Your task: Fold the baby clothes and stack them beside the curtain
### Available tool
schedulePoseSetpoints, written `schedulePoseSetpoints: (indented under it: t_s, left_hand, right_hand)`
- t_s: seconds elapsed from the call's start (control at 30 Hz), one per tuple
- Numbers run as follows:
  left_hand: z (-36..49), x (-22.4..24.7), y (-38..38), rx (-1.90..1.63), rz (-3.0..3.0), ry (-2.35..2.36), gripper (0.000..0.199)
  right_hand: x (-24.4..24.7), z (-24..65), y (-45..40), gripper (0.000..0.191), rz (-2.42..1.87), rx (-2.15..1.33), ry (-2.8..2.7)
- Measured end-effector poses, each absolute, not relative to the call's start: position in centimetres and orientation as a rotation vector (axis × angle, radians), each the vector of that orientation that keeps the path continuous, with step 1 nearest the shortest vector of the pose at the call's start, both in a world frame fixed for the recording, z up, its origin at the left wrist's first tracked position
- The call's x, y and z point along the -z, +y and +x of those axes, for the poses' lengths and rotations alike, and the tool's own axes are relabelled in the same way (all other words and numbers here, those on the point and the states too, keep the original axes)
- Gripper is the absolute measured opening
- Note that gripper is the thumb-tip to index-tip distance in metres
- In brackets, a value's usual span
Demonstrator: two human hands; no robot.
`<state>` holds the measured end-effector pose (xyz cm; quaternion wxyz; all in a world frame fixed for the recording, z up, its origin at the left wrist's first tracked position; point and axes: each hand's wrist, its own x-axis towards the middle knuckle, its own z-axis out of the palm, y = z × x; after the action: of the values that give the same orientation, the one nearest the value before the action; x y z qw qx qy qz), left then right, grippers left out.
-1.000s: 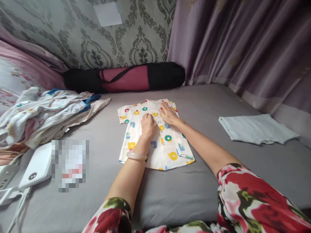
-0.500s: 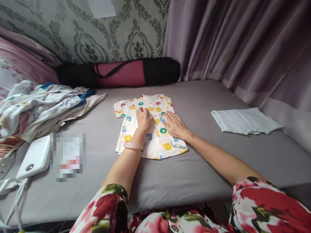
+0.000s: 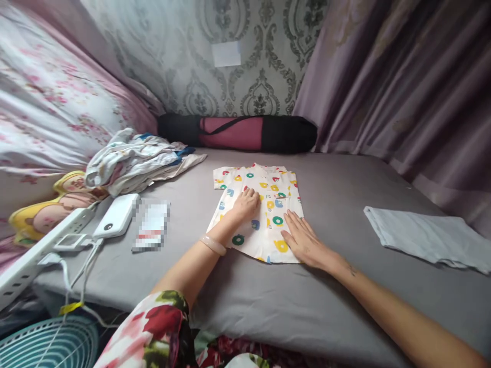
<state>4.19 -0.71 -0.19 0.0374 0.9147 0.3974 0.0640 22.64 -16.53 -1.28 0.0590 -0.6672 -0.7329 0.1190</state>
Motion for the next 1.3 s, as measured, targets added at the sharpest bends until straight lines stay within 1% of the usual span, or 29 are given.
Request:
schedulePoseSetpoints:
  t_s: [0.2,0.33,0.37,0.47,0.53,0.57,0.63,0.73,0.83,0.93,1.0,1.13,1.3]
  left_hand:
    - [-0.8,-0.4,-3.0,-0.213,2.845,1.079,0.037]
    - [-3.5,0.1,-4.0,-0.205,2.793,1.112,0.043]
    - [-3.9,0.3,-4.2,-0.208,2.773,1.129,0.044]
    - [-4.7,1.1,-4.5,-0.231,2.687,1.208,0.045]
    - [-5.0,1.5,-4.6,-0.25,2.632,1.265,0.044]
    - [-5.1,1.5,-4.6,-0.255,2.612,1.295,0.044]
    - [-5.4,1.5,-4.6,-0.261,2.588,1.36,0.045]
    - [-6.0,1.0,-4.5,-0.302,2.563,1.498,0.046]
    - [-6.5,0.2,-4.5,-0.33,2.492,1.719,0.04]
    - [-6.8,-0.3,-4.8,-0.308,2.395,1.88,0.03]
    - [-6.8,-0.4,-4.9,-0.305,2.352,1.899,0.024]
    - [-6.6,-0.8,-5.2,-0.258,2.244,1.883,0.015]
    - [-6.5,-1.4,-5.3,-0.179,2.169,1.862,0.013]
  right_hand:
    - [1.3,22.1,-17.7,0.07,-2.016,-0.265,-2.312]
    - [-0.3,21.8,-17.0,0.068,-2.079,-0.179,-2.399]
    - [-1.0,21.6,-16.7,0.065,-2.083,-0.155,-2.427]
    - [-3.4,20.3,-15.0,0.046,-2.081,-0.137,-2.483]
    - [-4.3,18.8,-13.4,0.042,-2.063,-0.152,-2.462]
    - [-4.4,17.9,-12.5,0.043,-2.032,-0.138,-2.435]
    - [-3.9,16.0,-10.7,0.052,-1.915,-0.113,-2.412]
    - [-1.9,13.4,-8.5,0.062,-1.817,-0.203,-2.41]
    - [-0.3,11.8,-7.5,0.067,-1.777,-0.279,-2.439]
    - [-0.1,11.2,-7.0,0.068,-1.774,-0.333,-2.477]
    - [-0.6,11.3,-6.2,0.061,-1.76,-0.314,-2.48]
    - [-2.0,12.0,-2.5,0.042,-1.837,-0.211,-2.371]
    - [-1.8,13.3,3.7,0.038,-2.028,-0.122,-2.259]
